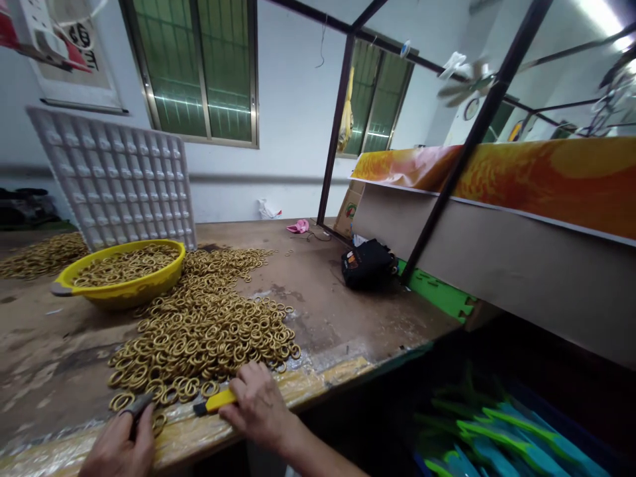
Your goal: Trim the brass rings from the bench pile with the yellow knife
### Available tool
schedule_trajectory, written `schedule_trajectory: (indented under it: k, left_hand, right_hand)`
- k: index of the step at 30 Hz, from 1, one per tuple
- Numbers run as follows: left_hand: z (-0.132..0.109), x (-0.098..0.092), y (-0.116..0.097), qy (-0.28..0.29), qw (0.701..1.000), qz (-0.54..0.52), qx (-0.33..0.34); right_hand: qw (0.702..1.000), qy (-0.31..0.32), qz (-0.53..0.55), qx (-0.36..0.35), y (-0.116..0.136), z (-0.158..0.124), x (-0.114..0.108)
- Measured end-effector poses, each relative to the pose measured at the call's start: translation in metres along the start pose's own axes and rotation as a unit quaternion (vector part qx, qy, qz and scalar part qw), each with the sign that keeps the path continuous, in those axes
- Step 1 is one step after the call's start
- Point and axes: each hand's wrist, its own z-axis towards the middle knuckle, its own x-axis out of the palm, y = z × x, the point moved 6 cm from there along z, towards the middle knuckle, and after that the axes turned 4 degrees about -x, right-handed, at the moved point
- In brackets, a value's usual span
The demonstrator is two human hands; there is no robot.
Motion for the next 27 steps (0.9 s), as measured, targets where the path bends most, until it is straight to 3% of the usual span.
schedule_trajectory:
  k: [5,20,24,27]
  left_hand:
    - [0.002,-0.007,-0.012,-0.011,0.999,0.024,0.02]
    - [0.002,-0.006,-0.012,-0.01,1.0,0.009,0.025]
    - [0.0,-0.002,-0.01,0.021,0.999,-0.003,0.045]
    - [-0.005,-0.002,-0.006,0.059,0.995,-0.071,0.047]
  right_hand:
    - [1.0,0.011,0.01,0.003,0.002,0.001,-0.007]
    - [1.0,0.015,0.005,0.006,0.002,0.002,-0.011]
    - [1.0,0.009,0.005,0.001,0.002,0.002,-0.011]
    - [1.0,0.004,0.005,-0.008,0.002,0.002,-0.009]
